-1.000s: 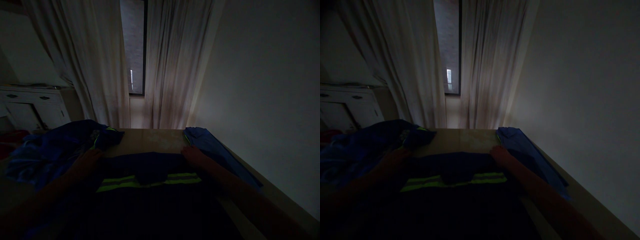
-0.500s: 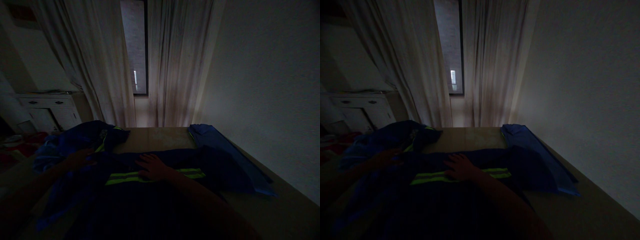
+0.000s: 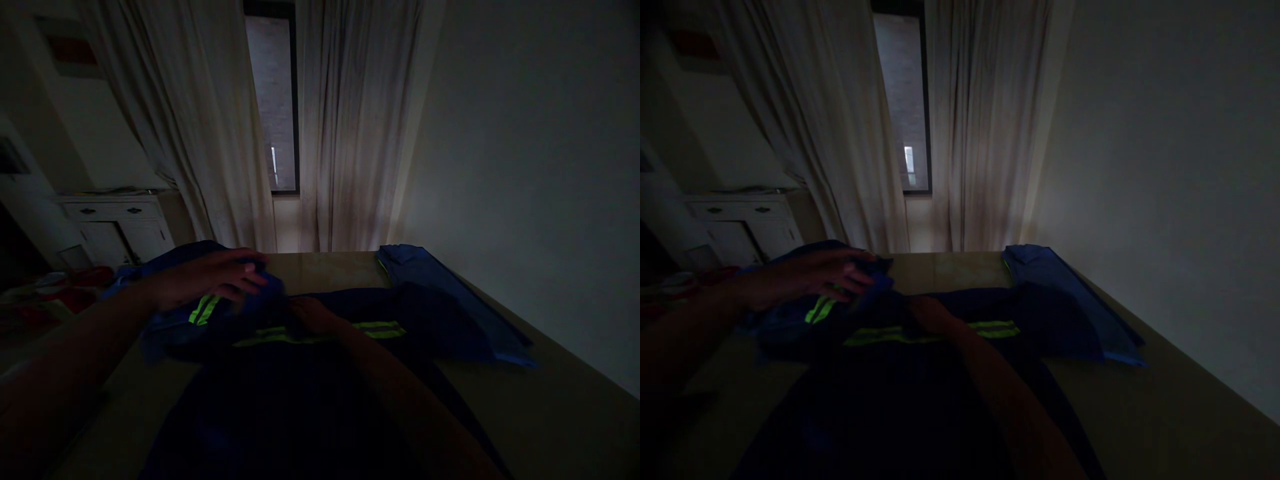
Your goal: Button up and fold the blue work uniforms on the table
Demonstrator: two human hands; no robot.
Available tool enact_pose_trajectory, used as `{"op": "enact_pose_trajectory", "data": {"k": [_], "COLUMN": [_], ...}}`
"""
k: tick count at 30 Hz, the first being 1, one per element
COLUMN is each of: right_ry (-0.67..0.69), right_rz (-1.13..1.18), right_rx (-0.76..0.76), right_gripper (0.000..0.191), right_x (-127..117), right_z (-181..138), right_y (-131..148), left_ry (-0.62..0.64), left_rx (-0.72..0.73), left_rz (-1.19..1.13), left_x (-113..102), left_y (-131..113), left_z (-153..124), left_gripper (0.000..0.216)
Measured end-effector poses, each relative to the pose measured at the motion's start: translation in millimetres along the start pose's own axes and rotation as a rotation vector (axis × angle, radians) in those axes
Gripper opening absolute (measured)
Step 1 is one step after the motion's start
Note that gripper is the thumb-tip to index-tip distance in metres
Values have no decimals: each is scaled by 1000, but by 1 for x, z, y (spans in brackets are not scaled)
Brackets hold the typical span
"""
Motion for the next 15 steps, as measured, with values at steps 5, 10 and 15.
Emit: {"op": "enact_pose_trajectory", "data": {"k": [5, 10, 15], "right_ry": [-140, -115, -136], "right_rz": [92, 249, 72], "right_rx": [201, 318, 317], "right_gripper": [53, 53, 46], "right_x": [-32, -44, -31], "right_z": [0, -15, -7], "right_y": [-15, -9, 0], "left_ry": [41, -119, -326], "left_rx": [105, 303, 248], "left_rz": [249, 698, 761], "left_x": [63, 99, 74], "left_y": [24, 127, 185], "left_z": [-59, -104, -92], "left_gripper": [65, 69, 52]}}
Point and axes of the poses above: each hand's wrist, its own z-axis towards the middle knuckle, its own x-axis out of the palm, y = z × x, the point moved 7 cm from there along z, towards the middle knuckle, and after that the axes turned 10 degrees about -y, right-handed, at the moved point
